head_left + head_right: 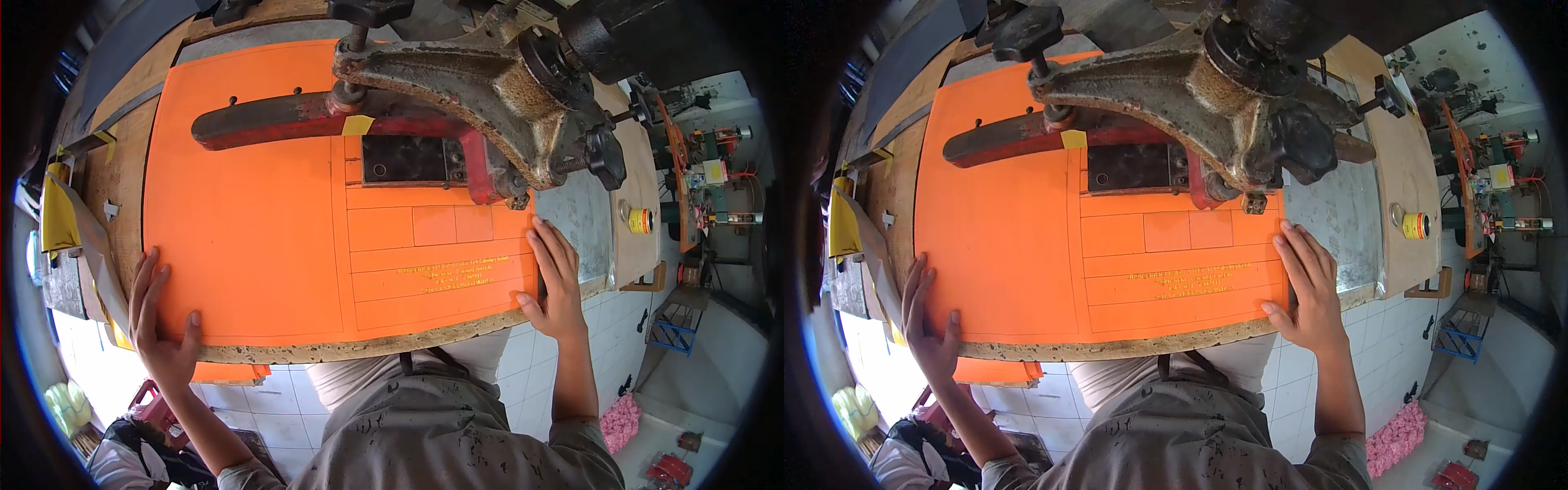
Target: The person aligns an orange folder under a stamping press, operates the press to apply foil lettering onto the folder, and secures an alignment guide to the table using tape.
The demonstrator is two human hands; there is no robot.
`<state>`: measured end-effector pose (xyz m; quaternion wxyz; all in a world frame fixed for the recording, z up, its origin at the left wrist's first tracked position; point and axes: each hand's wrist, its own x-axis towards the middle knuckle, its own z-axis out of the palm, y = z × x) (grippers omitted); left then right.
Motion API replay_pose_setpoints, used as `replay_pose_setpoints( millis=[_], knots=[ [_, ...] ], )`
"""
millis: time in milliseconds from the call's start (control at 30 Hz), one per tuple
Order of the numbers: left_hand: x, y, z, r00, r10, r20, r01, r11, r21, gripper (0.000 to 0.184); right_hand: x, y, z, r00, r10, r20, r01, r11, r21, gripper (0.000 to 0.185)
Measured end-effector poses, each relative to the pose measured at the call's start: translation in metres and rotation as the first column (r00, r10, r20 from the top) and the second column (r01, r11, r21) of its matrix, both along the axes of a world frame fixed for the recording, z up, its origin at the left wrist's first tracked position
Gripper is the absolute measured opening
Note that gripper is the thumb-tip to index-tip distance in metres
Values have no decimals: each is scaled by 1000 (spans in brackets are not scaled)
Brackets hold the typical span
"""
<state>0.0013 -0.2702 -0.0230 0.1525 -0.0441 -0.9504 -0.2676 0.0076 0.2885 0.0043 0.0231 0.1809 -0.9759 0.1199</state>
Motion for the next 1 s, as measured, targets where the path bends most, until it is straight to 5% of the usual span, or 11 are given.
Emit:
replay_pose_setpoints(
  millis=[1000],
  knots=[
    [-2,5,1,1000,17,-13,-16,1000,27,57,0,1,-1,1000,0,-4,0,1000,14,82]
  ],
)
